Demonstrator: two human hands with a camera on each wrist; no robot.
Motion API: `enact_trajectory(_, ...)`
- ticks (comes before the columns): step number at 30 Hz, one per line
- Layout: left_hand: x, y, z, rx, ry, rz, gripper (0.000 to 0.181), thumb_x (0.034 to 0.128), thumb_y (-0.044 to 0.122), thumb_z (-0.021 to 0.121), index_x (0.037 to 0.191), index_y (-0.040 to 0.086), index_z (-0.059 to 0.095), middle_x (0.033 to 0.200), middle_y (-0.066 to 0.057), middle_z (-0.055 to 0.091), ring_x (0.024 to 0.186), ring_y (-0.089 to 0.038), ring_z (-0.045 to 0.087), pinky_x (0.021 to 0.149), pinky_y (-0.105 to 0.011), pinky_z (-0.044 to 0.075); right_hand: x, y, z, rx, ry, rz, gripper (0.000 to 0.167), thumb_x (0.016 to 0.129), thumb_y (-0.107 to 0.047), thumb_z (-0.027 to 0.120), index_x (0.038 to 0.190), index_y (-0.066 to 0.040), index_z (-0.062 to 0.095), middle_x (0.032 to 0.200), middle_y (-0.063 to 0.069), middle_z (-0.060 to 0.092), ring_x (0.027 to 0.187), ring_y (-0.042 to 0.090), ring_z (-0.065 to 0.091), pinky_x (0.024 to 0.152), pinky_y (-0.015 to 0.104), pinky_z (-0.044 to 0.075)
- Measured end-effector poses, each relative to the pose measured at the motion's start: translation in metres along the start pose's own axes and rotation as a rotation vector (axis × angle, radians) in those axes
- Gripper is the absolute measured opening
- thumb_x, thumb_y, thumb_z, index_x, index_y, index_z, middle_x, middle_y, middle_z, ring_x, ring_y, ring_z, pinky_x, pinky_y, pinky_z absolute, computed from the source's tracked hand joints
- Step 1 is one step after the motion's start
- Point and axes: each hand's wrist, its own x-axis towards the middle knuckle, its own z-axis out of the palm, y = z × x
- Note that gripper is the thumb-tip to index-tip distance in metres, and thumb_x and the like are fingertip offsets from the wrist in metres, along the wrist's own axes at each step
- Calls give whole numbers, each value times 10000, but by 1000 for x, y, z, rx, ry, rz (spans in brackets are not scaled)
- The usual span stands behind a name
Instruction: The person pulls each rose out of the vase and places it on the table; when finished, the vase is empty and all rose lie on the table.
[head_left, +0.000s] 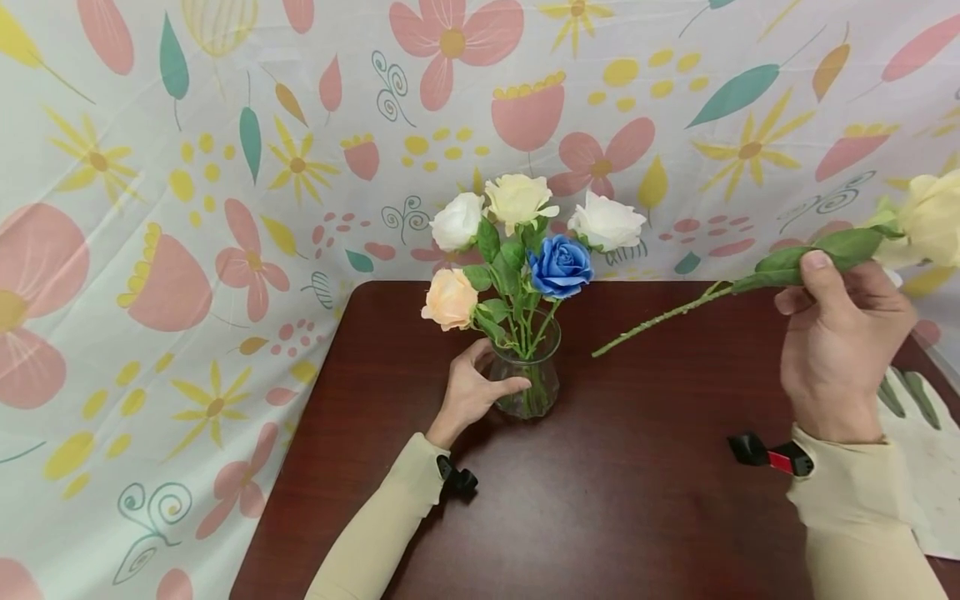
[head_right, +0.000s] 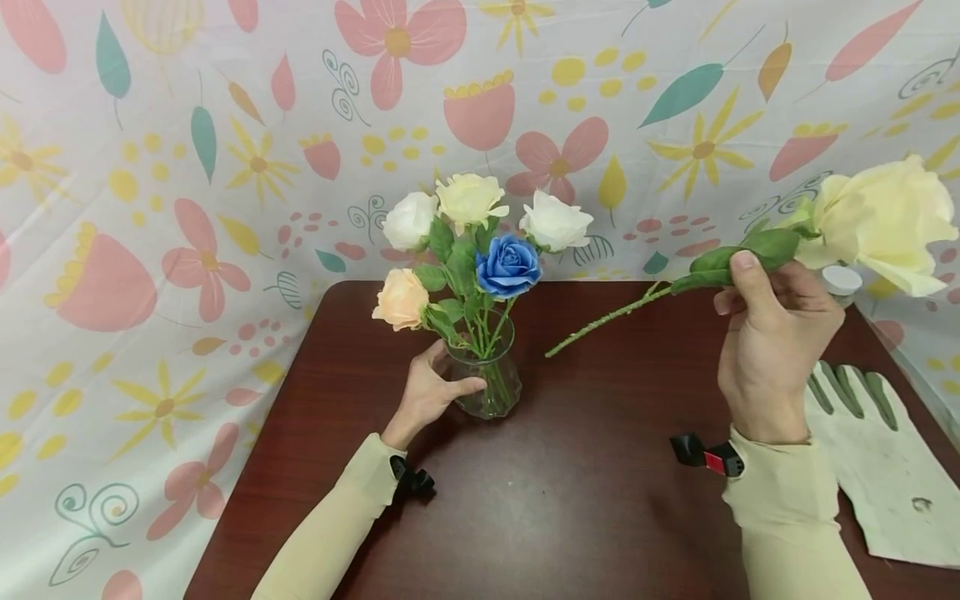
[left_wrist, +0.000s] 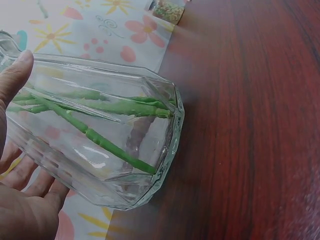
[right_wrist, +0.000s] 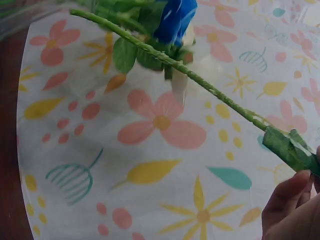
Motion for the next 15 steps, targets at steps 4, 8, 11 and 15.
enact_trajectory(4,-1,0,0,6,-2,6,669,797,244,998,1392,115,722,1371,-158,753,1321,-418,690,1156,-593,553,8,-4,-12,-60,35,49,112,893,185,770,863,239,677,940,234,764,617,243,658,488,238,452)
enact_trajectory(8,-1,-1,-1,6,-4,14,699,794,342,1003,1396,125,720,1377,-155,751,1328,-426,685,1157,-619,543,16,-5,-24,-158,65,77,168,864,142,826,895,244,696,882,201,769,567,211,608,490,218,409)
enact_trajectory(11,0,-3,-1,3,-5,21,729,787,426,1000,1390,127,722,1370,-155,751,1325,-436,681,1158,-625,540,24,-4,-33,-183,84,115,215,832,181,831,994,267,719,813,183,768,502,194,565,469,208,425)
enact_trajectory(15,1,-6,-1,-3,-7,30,750,784,464,995,1389,116,718,1366,-166,746,1327,-439,678,1166,-584,548,34,-3,-47,-237,71,219,156,831,223,802,980,226,757,786,152,781,513,174,602,458,211,481)
